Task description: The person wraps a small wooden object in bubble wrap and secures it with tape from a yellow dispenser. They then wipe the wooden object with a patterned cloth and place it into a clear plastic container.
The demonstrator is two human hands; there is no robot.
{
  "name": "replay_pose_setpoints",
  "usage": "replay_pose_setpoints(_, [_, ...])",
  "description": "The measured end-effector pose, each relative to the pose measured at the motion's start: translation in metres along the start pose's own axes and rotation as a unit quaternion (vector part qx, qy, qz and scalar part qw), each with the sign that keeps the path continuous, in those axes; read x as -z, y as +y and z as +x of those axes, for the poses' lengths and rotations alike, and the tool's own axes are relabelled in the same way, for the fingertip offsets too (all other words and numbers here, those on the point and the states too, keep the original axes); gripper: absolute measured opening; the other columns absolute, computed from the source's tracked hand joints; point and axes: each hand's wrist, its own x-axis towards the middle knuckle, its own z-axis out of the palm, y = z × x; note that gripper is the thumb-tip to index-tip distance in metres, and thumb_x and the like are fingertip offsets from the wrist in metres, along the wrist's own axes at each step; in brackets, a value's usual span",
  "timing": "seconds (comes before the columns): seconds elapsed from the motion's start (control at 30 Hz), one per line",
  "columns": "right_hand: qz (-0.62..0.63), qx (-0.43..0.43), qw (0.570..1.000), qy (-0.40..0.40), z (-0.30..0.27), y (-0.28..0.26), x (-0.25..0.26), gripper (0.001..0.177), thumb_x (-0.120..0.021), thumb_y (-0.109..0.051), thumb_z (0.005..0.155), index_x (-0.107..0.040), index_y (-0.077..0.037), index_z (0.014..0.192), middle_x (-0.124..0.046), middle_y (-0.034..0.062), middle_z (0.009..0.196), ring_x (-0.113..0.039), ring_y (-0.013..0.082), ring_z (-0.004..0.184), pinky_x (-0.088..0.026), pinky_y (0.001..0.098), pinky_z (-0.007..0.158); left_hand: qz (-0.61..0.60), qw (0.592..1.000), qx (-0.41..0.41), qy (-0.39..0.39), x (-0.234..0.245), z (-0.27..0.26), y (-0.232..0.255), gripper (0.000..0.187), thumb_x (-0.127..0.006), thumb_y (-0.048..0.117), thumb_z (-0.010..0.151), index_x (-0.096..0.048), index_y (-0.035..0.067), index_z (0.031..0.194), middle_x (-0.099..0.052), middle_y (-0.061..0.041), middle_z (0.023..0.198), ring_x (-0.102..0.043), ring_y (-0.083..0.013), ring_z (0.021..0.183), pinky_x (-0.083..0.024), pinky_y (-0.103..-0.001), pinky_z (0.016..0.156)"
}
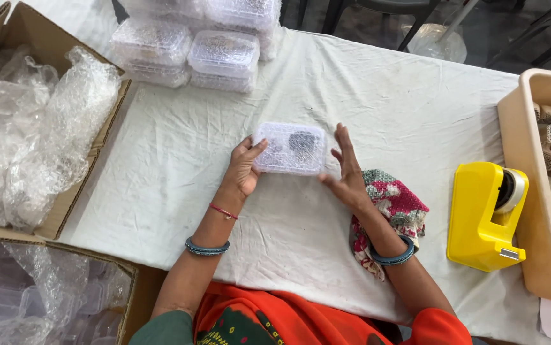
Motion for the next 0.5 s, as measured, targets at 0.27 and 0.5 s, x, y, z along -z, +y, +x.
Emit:
replay_pose_setpoints(0.27, [0.012,-0.072,0.997,-0.029,0.0,-0.013,-0.031,0.096,-0.05,-0.058,0.102,0.007,-0.017,0.167,0.006,0.0193,0.177,-0.004,0.0377,0.163,-0.022,0.0542,0.129,-0.045,0.999,-0.013,-0.004,0.003,0.005,-0.015,0.041,-0.072,0.014,0.094,-0.06,0.006,0.133,-0.07,-0.004,0.12,-0.067,-0.0157,0.11,-0.056,-0.035,0.096])
replay_pose_setpoints(0.5, [0.064,-0.127,0.988,-0.053,0.0,-0.002,-0.029,0.089,-0.05,-0.046,0.103,0.003,-0.016,0.168,0.001,0.0203,0.177,-0.004,0.0364,0.162,-0.015,0.0512,0.129,-0.012,0.998,-0.05,-0.021,-0.012,-0.01,-0.014,0.054,-0.071,0.019,0.095,-0.049,0.012,0.144,-0.062,-0.002,0.134,-0.059,-0.0129,0.123,-0.051,-0.032,0.102])
